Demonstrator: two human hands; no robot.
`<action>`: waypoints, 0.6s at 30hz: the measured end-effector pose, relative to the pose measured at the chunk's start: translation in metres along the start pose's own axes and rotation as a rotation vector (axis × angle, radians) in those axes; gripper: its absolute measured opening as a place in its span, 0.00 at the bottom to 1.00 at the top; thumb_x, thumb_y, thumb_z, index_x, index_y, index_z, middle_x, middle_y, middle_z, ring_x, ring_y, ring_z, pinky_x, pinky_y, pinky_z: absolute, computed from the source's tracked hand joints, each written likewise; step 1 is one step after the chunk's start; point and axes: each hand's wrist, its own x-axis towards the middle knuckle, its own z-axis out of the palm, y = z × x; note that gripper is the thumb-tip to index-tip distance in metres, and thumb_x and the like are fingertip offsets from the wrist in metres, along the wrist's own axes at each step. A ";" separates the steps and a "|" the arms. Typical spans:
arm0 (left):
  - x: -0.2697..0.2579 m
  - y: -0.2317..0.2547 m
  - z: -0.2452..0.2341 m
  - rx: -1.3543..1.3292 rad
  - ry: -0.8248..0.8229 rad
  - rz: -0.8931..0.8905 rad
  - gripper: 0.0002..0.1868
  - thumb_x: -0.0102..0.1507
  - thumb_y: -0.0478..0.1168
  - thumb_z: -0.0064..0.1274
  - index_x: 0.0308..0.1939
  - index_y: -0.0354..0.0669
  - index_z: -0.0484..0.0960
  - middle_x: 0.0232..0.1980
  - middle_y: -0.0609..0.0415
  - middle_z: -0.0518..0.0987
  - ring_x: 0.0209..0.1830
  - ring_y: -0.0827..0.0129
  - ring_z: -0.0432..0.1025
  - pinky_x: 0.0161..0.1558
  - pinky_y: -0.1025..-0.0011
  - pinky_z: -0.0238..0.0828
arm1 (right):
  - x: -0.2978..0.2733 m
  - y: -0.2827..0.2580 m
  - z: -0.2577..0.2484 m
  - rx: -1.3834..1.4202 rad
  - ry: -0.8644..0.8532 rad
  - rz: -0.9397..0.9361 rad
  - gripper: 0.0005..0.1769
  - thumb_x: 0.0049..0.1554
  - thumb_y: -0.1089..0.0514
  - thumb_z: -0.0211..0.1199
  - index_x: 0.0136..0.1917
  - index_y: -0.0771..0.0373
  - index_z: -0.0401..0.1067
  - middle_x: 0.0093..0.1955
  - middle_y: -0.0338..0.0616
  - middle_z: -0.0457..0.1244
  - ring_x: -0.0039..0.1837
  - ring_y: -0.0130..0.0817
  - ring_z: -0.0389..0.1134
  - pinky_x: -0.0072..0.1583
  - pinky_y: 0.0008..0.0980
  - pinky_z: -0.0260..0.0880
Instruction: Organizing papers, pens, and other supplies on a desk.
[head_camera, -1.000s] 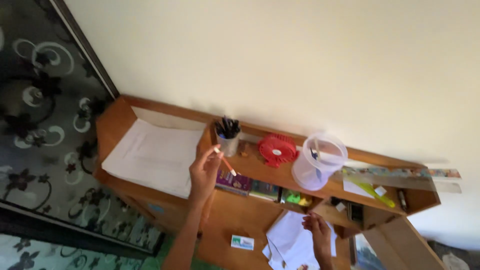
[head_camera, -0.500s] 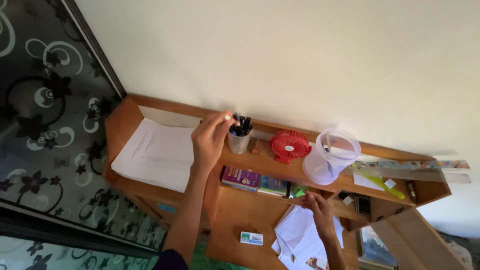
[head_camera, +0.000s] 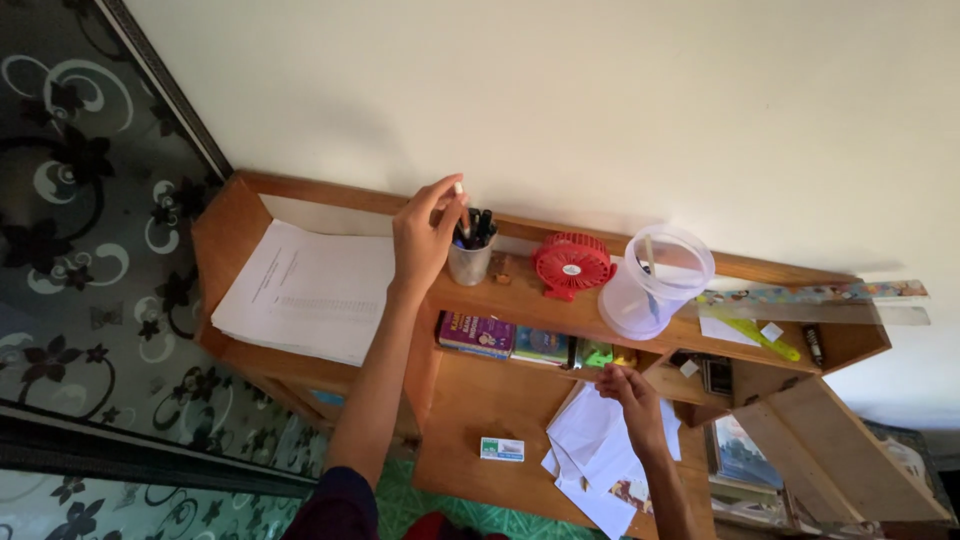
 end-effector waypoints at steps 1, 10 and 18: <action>0.000 -0.003 0.003 -0.001 -0.002 -0.003 0.14 0.69 0.35 0.58 0.58 0.39 0.81 0.46 0.51 0.85 0.44 0.68 0.83 0.42 0.72 0.80 | -0.001 -0.001 -0.001 -0.001 0.002 0.004 0.23 0.67 0.51 0.53 0.63 0.73 0.72 0.52 0.50 0.70 0.51 0.35 0.72 0.56 0.34 0.73; -0.010 -0.026 0.015 0.074 -0.038 -0.035 0.15 0.68 0.36 0.60 0.59 0.42 0.82 0.47 0.48 0.86 0.46 0.64 0.83 0.42 0.70 0.81 | -0.017 0.005 -0.010 0.011 0.006 0.008 0.23 0.66 0.52 0.54 0.64 0.73 0.72 0.52 0.51 0.70 0.51 0.37 0.72 0.56 0.36 0.74; -0.019 -0.043 0.019 0.186 -0.078 -0.093 0.13 0.67 0.40 0.61 0.54 0.43 0.86 0.47 0.50 0.87 0.43 0.66 0.83 0.43 0.70 0.81 | -0.020 0.008 -0.013 0.013 0.020 0.039 0.22 0.67 0.53 0.54 0.63 0.73 0.71 0.53 0.53 0.70 0.51 0.37 0.72 0.56 0.36 0.74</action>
